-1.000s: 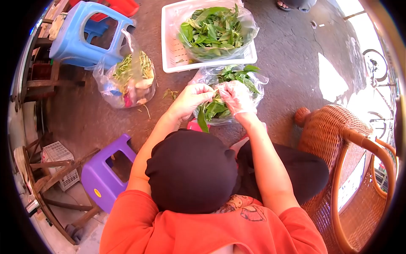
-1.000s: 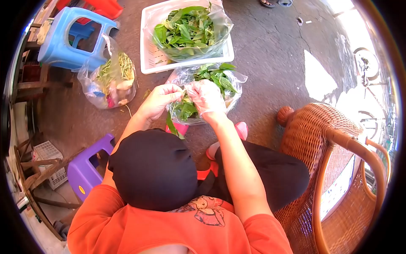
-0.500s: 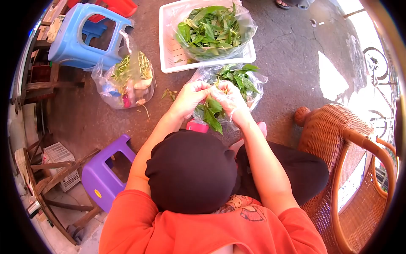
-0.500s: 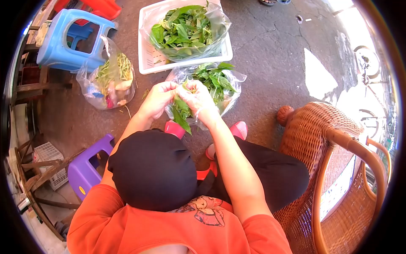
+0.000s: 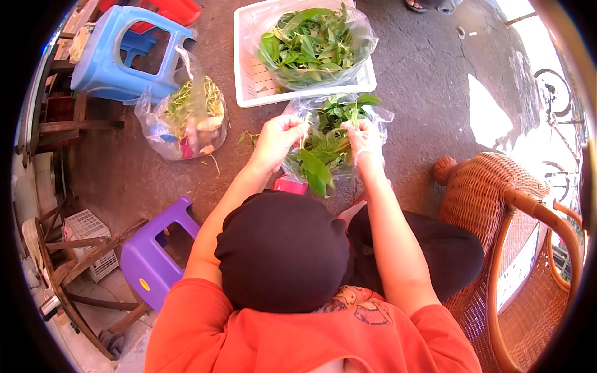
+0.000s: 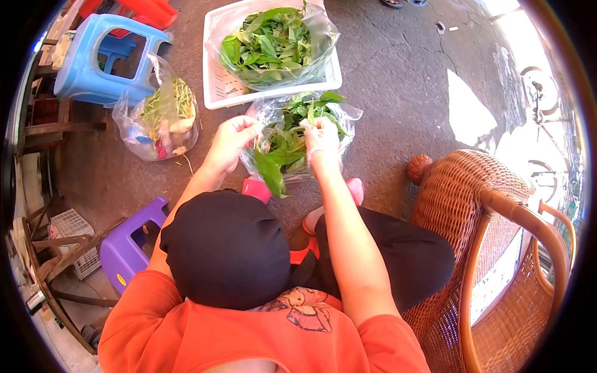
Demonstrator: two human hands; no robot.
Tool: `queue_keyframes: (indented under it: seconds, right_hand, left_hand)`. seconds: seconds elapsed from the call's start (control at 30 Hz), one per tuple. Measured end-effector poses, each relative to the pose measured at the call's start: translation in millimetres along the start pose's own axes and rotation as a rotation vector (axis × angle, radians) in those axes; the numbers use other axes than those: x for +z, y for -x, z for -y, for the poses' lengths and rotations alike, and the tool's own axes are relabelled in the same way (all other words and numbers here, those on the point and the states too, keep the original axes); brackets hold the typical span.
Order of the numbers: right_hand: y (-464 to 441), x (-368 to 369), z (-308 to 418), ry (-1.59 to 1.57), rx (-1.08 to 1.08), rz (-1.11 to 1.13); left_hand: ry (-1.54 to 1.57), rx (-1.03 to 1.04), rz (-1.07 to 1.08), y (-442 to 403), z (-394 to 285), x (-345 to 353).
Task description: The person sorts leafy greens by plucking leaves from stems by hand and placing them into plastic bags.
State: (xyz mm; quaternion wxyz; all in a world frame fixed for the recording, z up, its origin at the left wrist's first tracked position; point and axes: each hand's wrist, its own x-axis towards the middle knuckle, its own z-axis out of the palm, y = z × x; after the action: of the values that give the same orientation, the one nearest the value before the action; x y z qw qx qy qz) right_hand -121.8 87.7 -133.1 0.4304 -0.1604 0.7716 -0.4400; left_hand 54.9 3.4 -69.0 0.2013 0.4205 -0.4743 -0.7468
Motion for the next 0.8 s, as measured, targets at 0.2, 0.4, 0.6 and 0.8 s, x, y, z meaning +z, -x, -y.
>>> queue_keyframes:
  seconds: [0.2, 0.4, 0.6, 0.8]
  right_hand:
    - [46, 13, 37, -0.321, -0.016, 0.473]
    - [68, 28, 46, -0.611, 0.125, 0.593]
    - [54, 41, 25, -0.260, 0.024, 0.545]
    - [57, 38, 19, 0.062, -0.172, 0.287]
  left_hand:
    - [-0.009, 0.117, -0.119, -6, 5, -1]
    - [0.002, 0.041, -0.113, -3, 4, 10]
    - [-0.012, 0.192, -0.175, -7, 14, 9]
    - [0.391, 0.337, -0.611, -13, -8, -24]
